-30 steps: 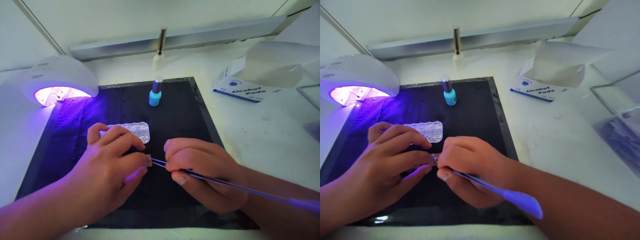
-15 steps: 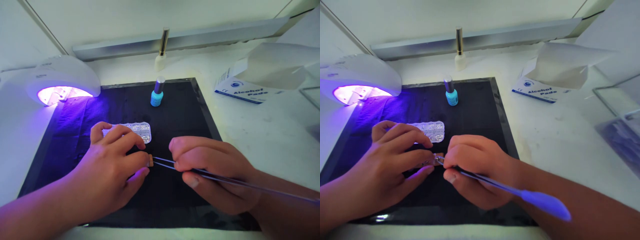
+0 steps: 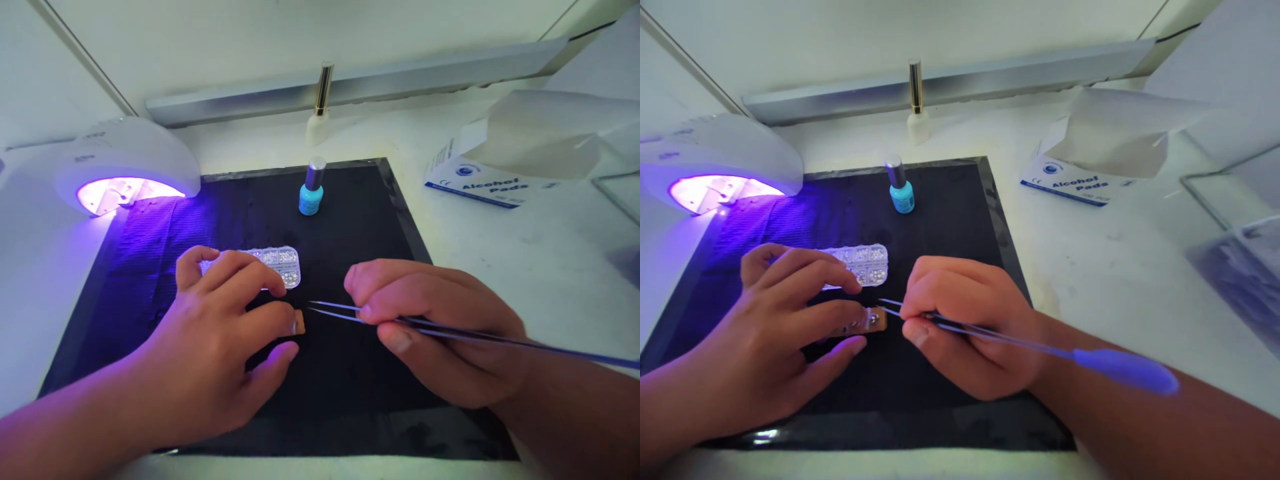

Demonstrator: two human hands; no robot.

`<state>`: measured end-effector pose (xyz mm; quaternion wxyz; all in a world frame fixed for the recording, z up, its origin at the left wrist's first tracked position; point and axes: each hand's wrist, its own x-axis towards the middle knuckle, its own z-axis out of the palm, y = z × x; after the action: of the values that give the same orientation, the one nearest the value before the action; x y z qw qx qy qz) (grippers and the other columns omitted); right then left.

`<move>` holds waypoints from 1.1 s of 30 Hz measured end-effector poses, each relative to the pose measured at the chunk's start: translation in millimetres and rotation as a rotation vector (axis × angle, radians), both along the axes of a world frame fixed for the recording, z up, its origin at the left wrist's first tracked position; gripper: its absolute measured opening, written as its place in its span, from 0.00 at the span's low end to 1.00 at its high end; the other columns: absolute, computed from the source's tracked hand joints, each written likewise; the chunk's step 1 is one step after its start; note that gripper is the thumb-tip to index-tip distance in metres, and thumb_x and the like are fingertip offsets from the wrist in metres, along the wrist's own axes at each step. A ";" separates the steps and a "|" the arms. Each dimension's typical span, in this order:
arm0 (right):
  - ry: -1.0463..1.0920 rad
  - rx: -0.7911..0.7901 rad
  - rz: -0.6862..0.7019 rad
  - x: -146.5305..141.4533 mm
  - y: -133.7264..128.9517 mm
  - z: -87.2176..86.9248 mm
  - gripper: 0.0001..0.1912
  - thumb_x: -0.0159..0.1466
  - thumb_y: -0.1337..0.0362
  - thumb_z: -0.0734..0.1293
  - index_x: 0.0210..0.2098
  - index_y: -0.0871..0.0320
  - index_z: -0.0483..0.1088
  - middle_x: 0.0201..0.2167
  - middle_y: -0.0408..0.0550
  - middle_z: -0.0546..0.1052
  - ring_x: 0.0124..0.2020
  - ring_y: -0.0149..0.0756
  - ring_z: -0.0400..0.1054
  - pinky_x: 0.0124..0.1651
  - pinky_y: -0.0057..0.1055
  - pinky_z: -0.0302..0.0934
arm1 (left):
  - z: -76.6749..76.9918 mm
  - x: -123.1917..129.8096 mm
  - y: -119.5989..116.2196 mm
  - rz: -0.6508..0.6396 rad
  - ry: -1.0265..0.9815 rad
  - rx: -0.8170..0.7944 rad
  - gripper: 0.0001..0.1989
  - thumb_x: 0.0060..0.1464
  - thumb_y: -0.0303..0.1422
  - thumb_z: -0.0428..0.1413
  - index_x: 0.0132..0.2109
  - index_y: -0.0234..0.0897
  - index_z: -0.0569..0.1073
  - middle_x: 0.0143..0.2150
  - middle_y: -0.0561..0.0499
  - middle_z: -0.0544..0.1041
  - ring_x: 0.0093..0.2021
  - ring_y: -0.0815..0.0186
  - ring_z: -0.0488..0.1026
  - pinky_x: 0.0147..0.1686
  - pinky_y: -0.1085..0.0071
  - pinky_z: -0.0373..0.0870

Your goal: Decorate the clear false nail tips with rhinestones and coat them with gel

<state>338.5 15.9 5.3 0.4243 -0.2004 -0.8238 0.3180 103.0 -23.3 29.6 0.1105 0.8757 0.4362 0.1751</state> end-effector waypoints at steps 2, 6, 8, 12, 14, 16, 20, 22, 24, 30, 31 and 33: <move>0.028 -0.013 0.007 0.2 2.1 -0.5 0.04 0.65 0.72 0.63 0.36 0.57 0.67 0.27 0.45 0.72 0.30 0.32 0.70 0.32 0.31 0.69 | 2.3 -2.2 -0.6 0.004 -0.035 0.008 0.04 0.56 0.32 0.59 0.40 0.44 0.76 0.44 0.50 0.75 0.46 0.57 0.69 0.47 0.52 0.52; 0.078 -0.030 0.033 0.7 7.0 -3.6 0.06 0.64 0.74 0.62 0.35 0.58 0.68 0.27 0.45 0.71 0.29 0.32 0.70 0.33 0.32 0.68 | 7.6 -18.3 3.1 0.033 -0.125 0.027 0.07 0.54 0.30 0.58 0.42 0.39 0.72 0.44 0.48 0.72 0.45 0.57 0.67 0.44 0.55 0.57; 0.103 -0.047 0.037 1.1 8.7 -6.4 0.06 0.64 0.74 0.62 0.36 0.58 0.68 0.28 0.45 0.71 0.30 0.32 0.69 0.33 0.32 0.68 | 11.2 -30.0 9.3 0.063 -0.177 -0.016 0.09 0.55 0.31 0.58 0.44 0.39 0.71 0.45 0.48 0.72 0.47 0.58 0.68 0.45 0.56 0.61; 0.147 -0.087 0.047 1.9 10.2 -11.5 0.07 0.63 0.74 0.63 0.39 0.59 0.69 0.29 0.45 0.70 0.30 0.32 0.67 0.33 0.34 0.66 | 19.6 -44.7 25.3 0.122 -0.264 -0.013 0.04 0.61 0.28 0.53 0.42 0.41 0.71 0.41 0.51 0.72 0.46 0.61 0.69 0.42 0.61 0.64; 0.158 -0.099 0.046 1.5 10.3 -12.8 0.07 0.63 0.74 0.62 0.39 0.59 0.69 0.29 0.45 0.70 0.30 0.33 0.67 0.34 0.35 0.66 | 21.4 -43.7 29.6 0.070 -0.269 -0.004 0.07 0.61 0.26 0.51 0.39 0.42 0.72 0.39 0.52 0.72 0.43 0.64 0.69 0.40 0.64 0.65; 0.152 -0.108 0.038 0.3 10.1 -13.1 0.07 0.63 0.74 0.62 0.39 0.59 0.70 0.29 0.45 0.70 0.30 0.33 0.68 0.35 0.36 0.66 | 20.3 -38.7 29.0 -0.016 -0.252 -0.053 0.08 0.60 0.26 0.51 0.39 0.42 0.73 0.40 0.52 0.72 0.41 0.65 0.69 0.39 0.65 0.65; 0.124 -0.120 0.015 -1.9 8.9 -11.8 0.06 0.65 0.72 0.62 0.38 0.57 0.69 0.28 0.44 0.71 0.30 0.33 0.68 0.35 0.36 0.67 | 14.6 -26.1 18.2 -0.126 -0.145 -0.193 0.10 0.60 0.27 0.52 0.44 0.42 0.76 0.44 0.48 0.72 0.43 0.63 0.68 0.44 0.60 0.64; 0.113 -0.123 0.004 -1.8 8.2 -11.0 0.05 0.65 0.71 0.62 0.38 0.56 0.69 0.28 0.44 0.71 0.30 0.33 0.69 0.37 0.36 0.68 | 12.8 -21.1 12.7 -0.139 -0.109 -0.216 0.12 0.60 0.27 0.53 0.47 0.44 0.77 0.46 0.48 0.72 0.45 0.61 0.67 0.46 0.58 0.63; 0.109 -0.126 -0.004 -0.9 7.7 -10.2 0.05 0.65 0.71 0.63 0.38 0.56 0.69 0.29 0.44 0.71 0.30 0.33 0.69 0.37 0.37 0.68 | 11.4 -17.4 9.4 -0.137 -0.090 -0.209 0.13 0.60 0.28 0.53 0.49 0.45 0.77 0.46 0.48 0.72 0.46 0.60 0.67 0.48 0.56 0.61; 0.061 -0.092 -0.026 1.1 8.3 -6.8 0.06 0.65 0.73 0.63 0.37 0.56 0.68 0.29 0.44 0.72 0.30 0.32 0.70 0.37 0.35 0.69 | 5.7 -13.7 8.5 -0.121 -0.098 -0.149 0.12 0.59 0.29 0.55 0.48 0.45 0.78 0.45 0.48 0.72 0.45 0.59 0.67 0.48 0.54 0.59; 0.057 -0.086 -0.029 0.9 8.4 -6.4 0.06 0.65 0.73 0.63 0.37 0.56 0.68 0.29 0.44 0.72 0.30 0.32 0.70 0.37 0.35 0.69 | 4.8 -13.6 8.5 -0.115 -0.094 -0.141 0.12 0.59 0.29 0.55 0.48 0.45 0.78 0.45 0.48 0.73 0.45 0.59 0.67 0.48 0.54 0.59; 0.057 -0.082 -0.033 0.1 8.5 -6.1 0.06 0.65 0.72 0.62 0.37 0.55 0.68 0.28 0.44 0.72 0.30 0.33 0.70 0.37 0.34 0.69 | 3.6 -13.3 8.5 -0.108 -0.081 -0.133 0.12 0.59 0.28 0.55 0.48 0.45 0.78 0.45 0.47 0.73 0.45 0.59 0.67 0.48 0.54 0.59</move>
<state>338.6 24.3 -0.8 0.4441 -0.2224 -0.7942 0.3500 89.7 -14.9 33.3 0.1951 0.8810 0.3941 0.1747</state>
